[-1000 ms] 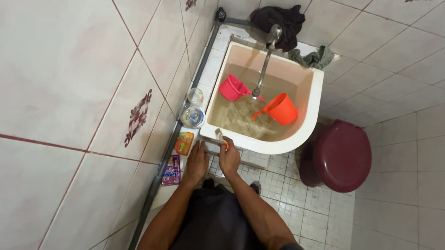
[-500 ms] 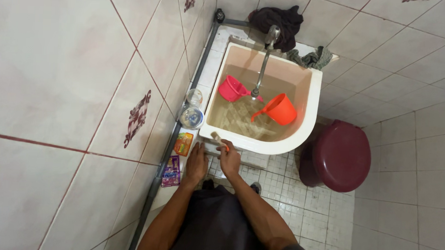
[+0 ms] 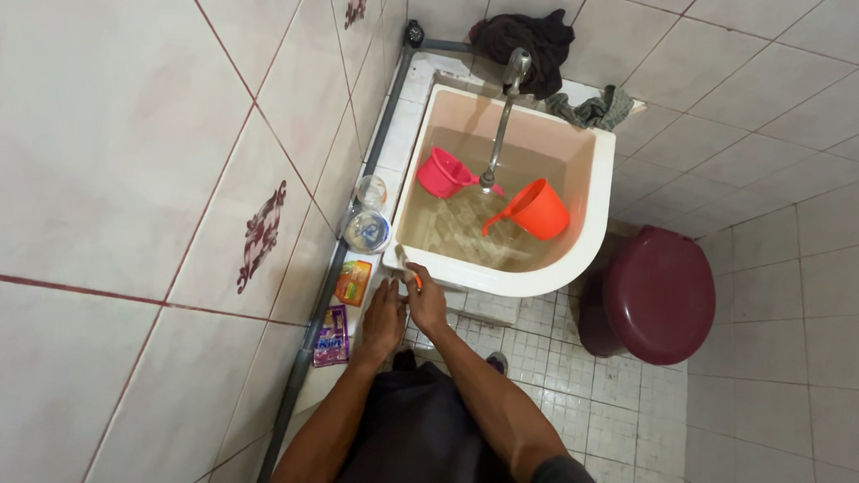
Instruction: The person scrubs the rim and upper interior of a white bathtub using a small brush. The bathtub contains water and two plastic cups. The person repeatedly scrubs the same sections of the tub rim and upper wall.
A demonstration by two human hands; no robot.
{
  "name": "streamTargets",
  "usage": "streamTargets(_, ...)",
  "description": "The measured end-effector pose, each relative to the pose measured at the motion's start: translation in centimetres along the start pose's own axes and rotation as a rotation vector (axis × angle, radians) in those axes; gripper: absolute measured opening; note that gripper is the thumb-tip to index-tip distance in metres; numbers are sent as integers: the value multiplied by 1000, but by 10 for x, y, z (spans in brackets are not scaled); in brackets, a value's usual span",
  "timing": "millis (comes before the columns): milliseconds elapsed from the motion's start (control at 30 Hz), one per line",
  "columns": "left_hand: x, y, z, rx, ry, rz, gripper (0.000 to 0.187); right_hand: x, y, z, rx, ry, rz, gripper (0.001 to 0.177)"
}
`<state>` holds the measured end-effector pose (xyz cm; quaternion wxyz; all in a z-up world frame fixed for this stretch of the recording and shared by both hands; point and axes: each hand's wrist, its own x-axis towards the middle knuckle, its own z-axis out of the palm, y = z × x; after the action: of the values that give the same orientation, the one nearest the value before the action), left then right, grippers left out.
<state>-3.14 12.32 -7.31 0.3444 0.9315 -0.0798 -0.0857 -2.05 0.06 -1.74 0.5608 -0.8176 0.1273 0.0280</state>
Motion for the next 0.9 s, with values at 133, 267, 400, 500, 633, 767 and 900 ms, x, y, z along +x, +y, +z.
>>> streamTargets(133,2,-2,0,6,9,3,62,2,4,-4,-14,16,20,34)
streamTargets(267,6,-8,2,2,35,30,62,-6,9,-19,-84,89,99,33)
streamTargets(400,9,-9,3,4,31,24,61,-17,9,-28,-208,226,95,32)
streamTargets(500,9,-6,2,18,-2,13,61,-21,6,-28,-282,241,107,34)
streamTargets(633,8,-3,-2,33,-63,-24,60,-20,1,-16,-261,187,80,34)
streamTargets(767,5,-2,-6,64,-100,-26,60,-11,-4,-3,-191,73,47,34)
streamTargets(900,3,-5,-4,105,-154,-50,58,-11,-5,0,-70,-43,1,34)
